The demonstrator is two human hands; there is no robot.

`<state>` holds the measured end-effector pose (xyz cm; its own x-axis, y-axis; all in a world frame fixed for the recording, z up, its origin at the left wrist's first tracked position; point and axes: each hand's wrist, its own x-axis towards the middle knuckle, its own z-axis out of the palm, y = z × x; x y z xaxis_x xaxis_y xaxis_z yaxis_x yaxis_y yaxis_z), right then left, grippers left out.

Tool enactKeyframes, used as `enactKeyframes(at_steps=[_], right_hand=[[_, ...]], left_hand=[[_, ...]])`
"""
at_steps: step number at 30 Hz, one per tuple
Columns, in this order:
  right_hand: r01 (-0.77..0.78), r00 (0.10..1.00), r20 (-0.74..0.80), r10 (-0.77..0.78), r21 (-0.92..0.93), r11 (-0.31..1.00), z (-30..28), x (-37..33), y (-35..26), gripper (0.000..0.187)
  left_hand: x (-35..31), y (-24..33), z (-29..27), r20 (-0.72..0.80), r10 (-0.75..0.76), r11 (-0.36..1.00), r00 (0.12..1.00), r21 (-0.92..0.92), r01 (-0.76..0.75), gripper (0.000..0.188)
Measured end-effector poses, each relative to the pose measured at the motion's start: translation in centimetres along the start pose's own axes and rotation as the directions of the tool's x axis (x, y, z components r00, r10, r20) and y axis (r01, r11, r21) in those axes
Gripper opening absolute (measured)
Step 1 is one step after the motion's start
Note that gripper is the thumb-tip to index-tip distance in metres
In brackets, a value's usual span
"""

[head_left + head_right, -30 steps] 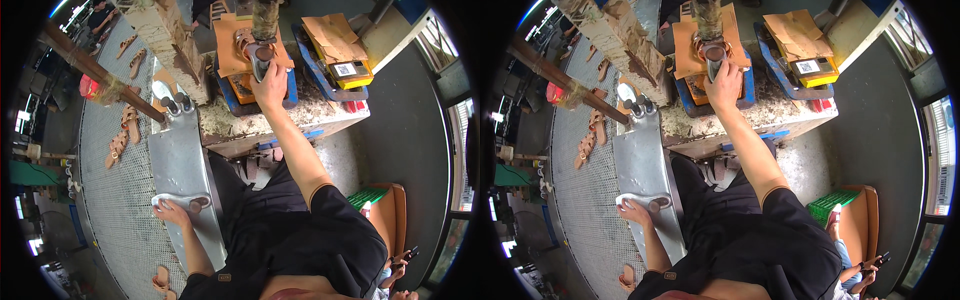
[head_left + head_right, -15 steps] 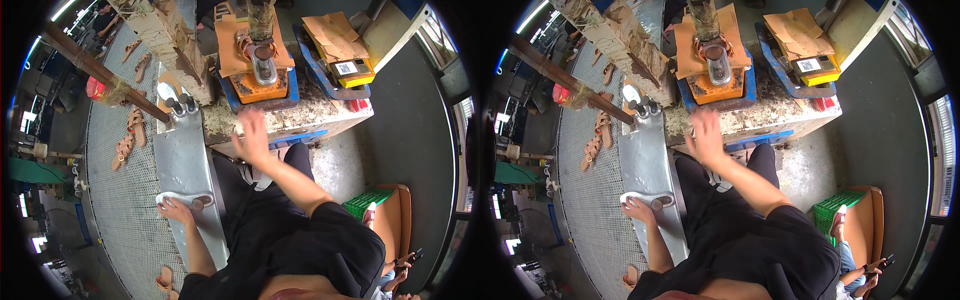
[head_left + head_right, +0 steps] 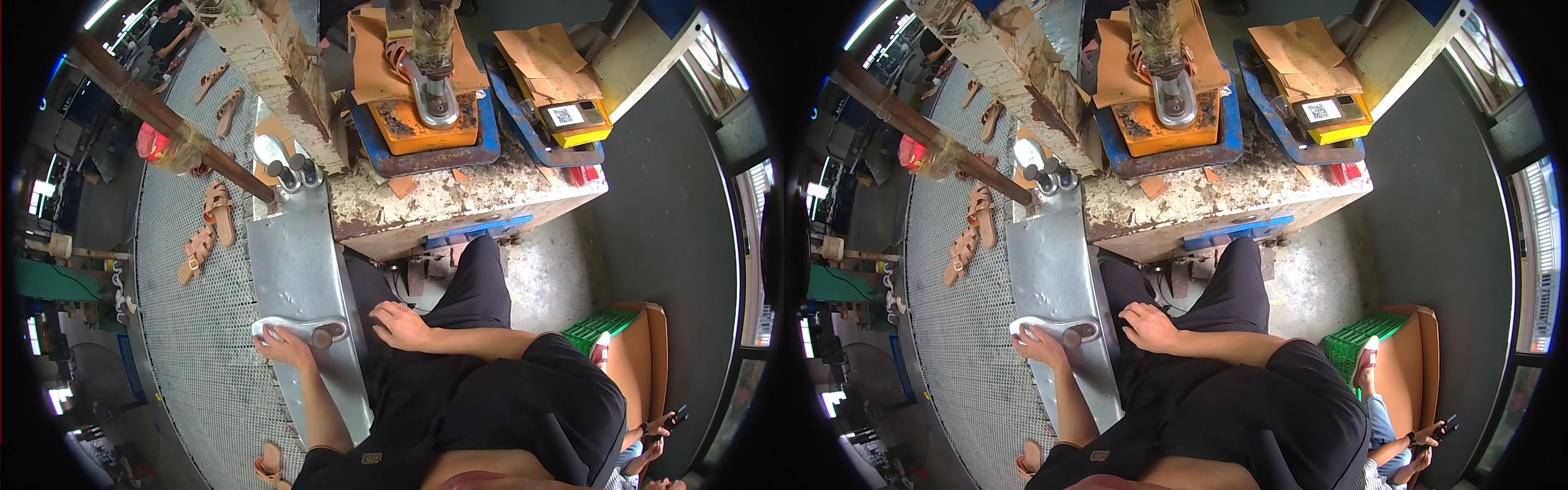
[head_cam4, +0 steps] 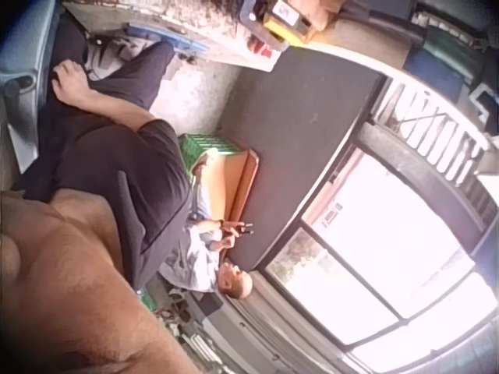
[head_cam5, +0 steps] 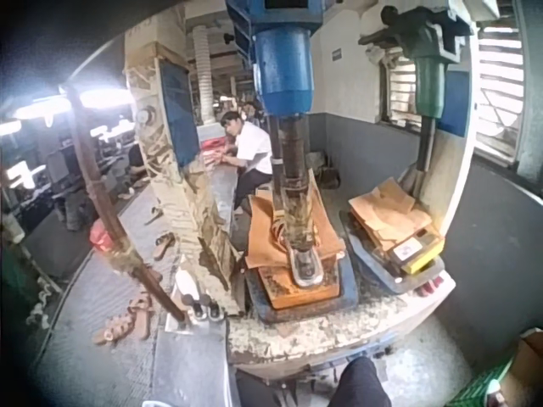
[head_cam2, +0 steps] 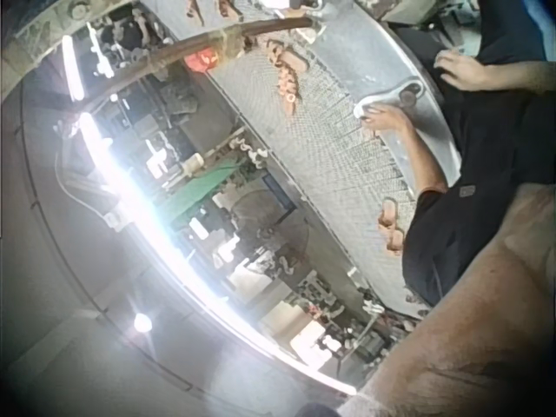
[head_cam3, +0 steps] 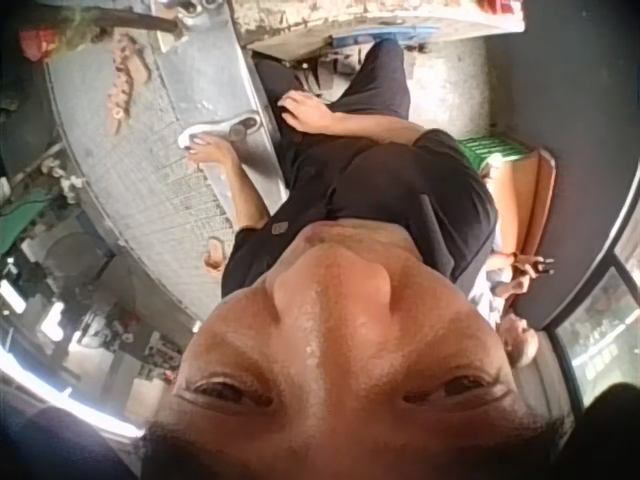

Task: Pressing shoe soles onto shoes using a mechanical press machine.

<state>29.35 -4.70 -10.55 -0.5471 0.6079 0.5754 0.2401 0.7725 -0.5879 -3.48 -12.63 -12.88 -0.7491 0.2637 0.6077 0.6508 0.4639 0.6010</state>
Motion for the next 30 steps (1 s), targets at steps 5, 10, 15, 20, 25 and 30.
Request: enactKeyframes(at_steps=[5,10,15,20,25,30], right_hand=[[0.023,1.0,0.017,-0.023,0.018,1.0,1.0,1.6,-0.6,0.033],[-0.112,0.991,-0.067,0.113,0.012,0.994,2.1,-0.2,-2.0,0.028],[-0.21,0.978,0.019,0.209,0.043,0.977,2.8,-3.7,-1.9,0.027],[-0.23,0.971,0.062,0.231,-0.021,0.973,2.8,-4.8,-0.5,0.025],[-0.377,0.924,-0.071,0.375,-0.026,0.926,1.5,-4.6,-0.1,0.02],[-0.403,0.914,-0.003,0.406,-0.128,0.906,0.8,-2.6,2.1,0.024]], left_hand=[[-1.0,-2.3,-1.2,-0.044,-0.007,1.0,0.999,0.023,0.008,0.052],[0.3,-3.7,-1.7,-0.074,0.065,0.997,0.995,0.04,-0.062,0.043],[7.8,-8.2,-3.2,-0.162,0.05,0.996,0.986,-0.064,-0.061,0.039],[19.5,-12.8,1.9,-0.063,0.116,0.991,0.991,-0.059,-0.12,0.045],[30.1,-12.2,8.7,0.156,0.058,0.998,0.986,-0.048,-0.051,0.056],[34.4,-8.7,10.5,-0.207,0.633,0.774,0.746,0.125,-0.621,0.037]])
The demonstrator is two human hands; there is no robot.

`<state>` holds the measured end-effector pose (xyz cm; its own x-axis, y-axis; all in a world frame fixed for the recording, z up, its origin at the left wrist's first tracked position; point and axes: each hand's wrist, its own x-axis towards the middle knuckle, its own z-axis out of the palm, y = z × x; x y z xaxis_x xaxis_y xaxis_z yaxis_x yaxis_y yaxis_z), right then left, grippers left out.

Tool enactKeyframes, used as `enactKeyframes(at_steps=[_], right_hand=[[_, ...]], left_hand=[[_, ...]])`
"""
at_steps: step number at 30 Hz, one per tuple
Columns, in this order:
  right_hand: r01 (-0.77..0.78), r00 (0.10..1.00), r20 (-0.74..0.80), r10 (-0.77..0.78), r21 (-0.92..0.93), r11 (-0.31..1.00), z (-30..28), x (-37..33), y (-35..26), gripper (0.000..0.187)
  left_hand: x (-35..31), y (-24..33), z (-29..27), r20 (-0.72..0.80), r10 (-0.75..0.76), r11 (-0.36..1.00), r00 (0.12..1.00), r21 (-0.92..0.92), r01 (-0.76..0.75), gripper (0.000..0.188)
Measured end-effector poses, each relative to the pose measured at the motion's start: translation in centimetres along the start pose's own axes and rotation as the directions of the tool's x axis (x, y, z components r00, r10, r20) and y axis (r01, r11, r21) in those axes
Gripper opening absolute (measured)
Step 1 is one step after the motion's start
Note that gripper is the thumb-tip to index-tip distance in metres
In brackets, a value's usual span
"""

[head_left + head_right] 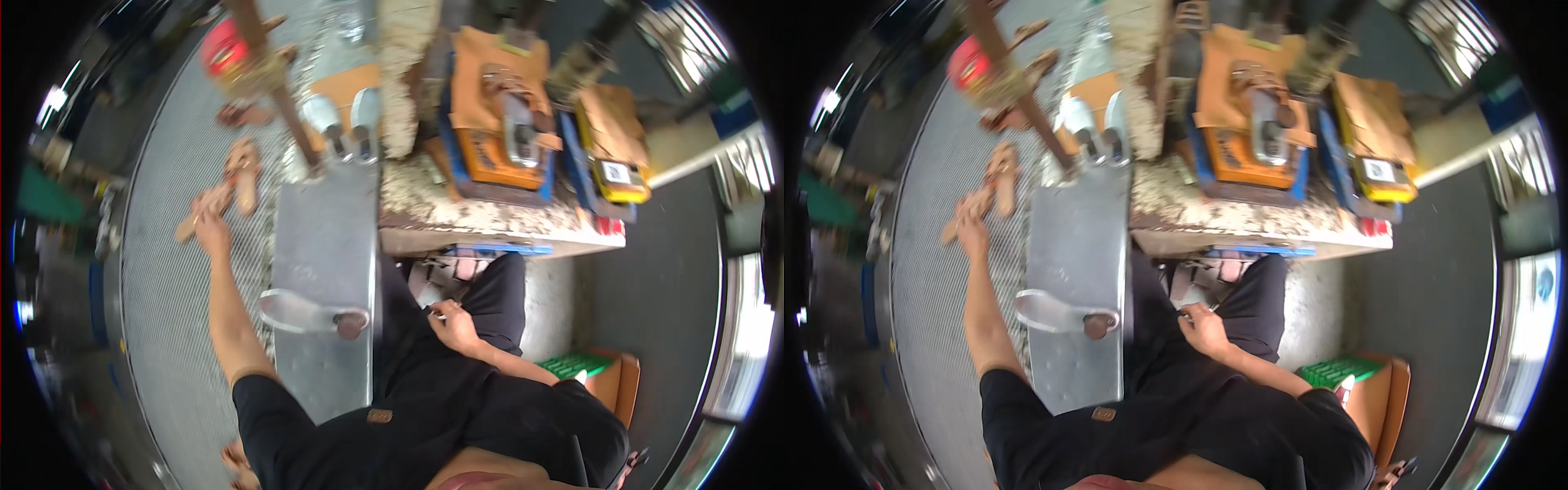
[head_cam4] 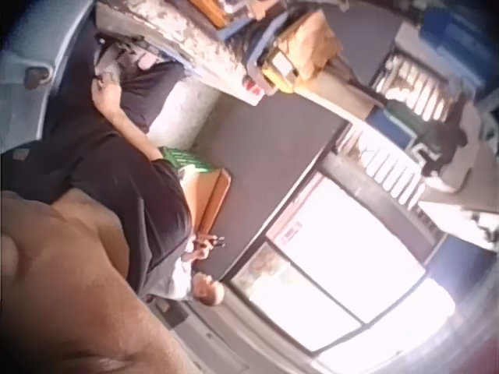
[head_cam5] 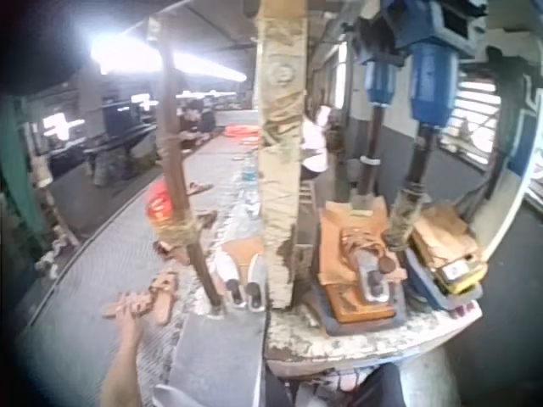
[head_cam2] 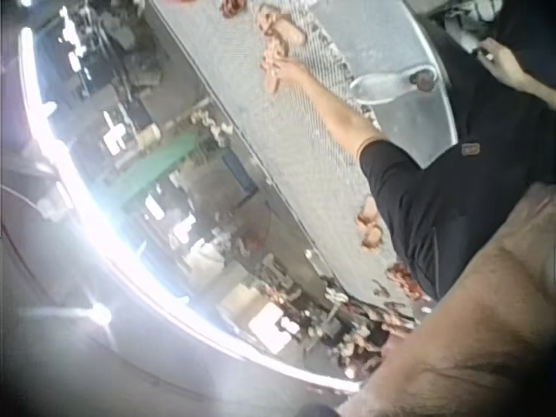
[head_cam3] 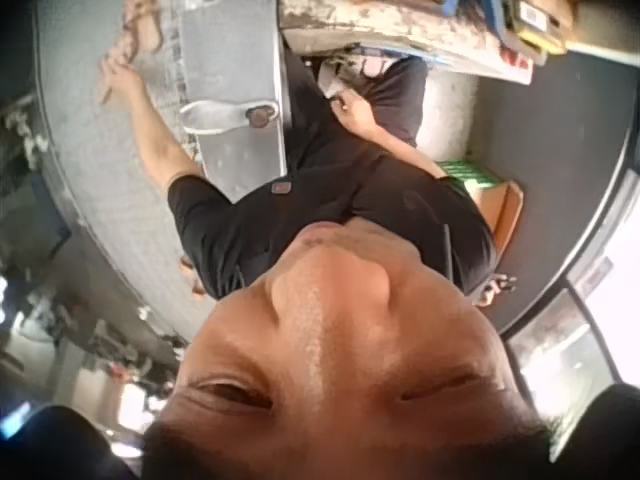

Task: Pressing shoe soles onto shoes using a mechanical press machine.

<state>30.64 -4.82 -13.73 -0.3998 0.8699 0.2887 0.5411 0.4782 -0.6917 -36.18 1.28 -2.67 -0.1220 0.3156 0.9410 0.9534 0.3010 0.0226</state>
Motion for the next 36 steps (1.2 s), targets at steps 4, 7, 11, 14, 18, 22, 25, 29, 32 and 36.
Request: enactKeyframes(at_steps=[4,7,11,14,18,22,25,29,32,36], right_hand=[[-0.027,0.991,0.13,0.022,0.037,0.999,1.9,0.9,-2.0,0.026],[0.025,0.997,0.077,-0.032,0.091,0.996,1.5,0.4,-4.2,0.026],[-0.007,0.988,-0.156,0.008,0.006,1.0,-1.4,-0.1,-3.0,0.026],[0.103,0.966,-0.247,-0.071,0.119,0.988,-4.9,4.1,-6.6,0.028],[0.061,0.8,-0.578,-0.157,-0.183,0.981,-13.9,9.9,-3.9,0.038],[0.089,0.503,-0.789,-0.354,-0.36,0.929,-20.0,16.0,-4.2,0.066],[-0.032,0.502,-0.8,-0.328,-0.396,0.918,-23.0,20.1,-6.8,0.079],[-0.098,0.531,-0.81,-0.248,-0.349,0.932,-23.9,24.8,-6.8,0.081],[-0.121,0.518,-0.838,-0.17,-0.269,0.956,-23.8,26.6,-6.0,0.077],[-0.012,0.432,-0.859,-0.274,-0.309,0.951,-24.3,25.4,-4.4,0.069]], left_hand=[[2.6,1.7,2.8,0.476,-0.221,0.973,0.851,0.05,0.225,0.039],[4.0,6.2,6.6,0.319,-0.139,0.99,0.938,0.013,0.143,0.042],[7.4,16.7,11.9,0.53,-0.572,0.81,0.626,0.25,0.53,0.049],[7.5,-2.6,7.4,0.278,-0.583,0.812,0.764,0.243,0.531,0.06],[5.3,5.8,11.9,0.458,-0.802,0.499,0.384,0.162,0.851,0.08],[8.0,6.4,11.8,0.609,-0.744,0.351,0.276,0.004,0.936,0.071],[7.4,4.7,9.1,0.652,-0.749,0.217,0.115,0.077,0.973,0.065],[5.2,5.0,5.1,0.863,-0.46,-0.3,0.208,-0.372,0.878,0.05],[3.2,12.9,-0.8,0.814,-0.401,-0.451,0.421,-0.575,0.683,0.053],[2.6,24.5,-10.8,0.849,-0.161,-0.545,0.503,-0.501,0.672,0.057]])
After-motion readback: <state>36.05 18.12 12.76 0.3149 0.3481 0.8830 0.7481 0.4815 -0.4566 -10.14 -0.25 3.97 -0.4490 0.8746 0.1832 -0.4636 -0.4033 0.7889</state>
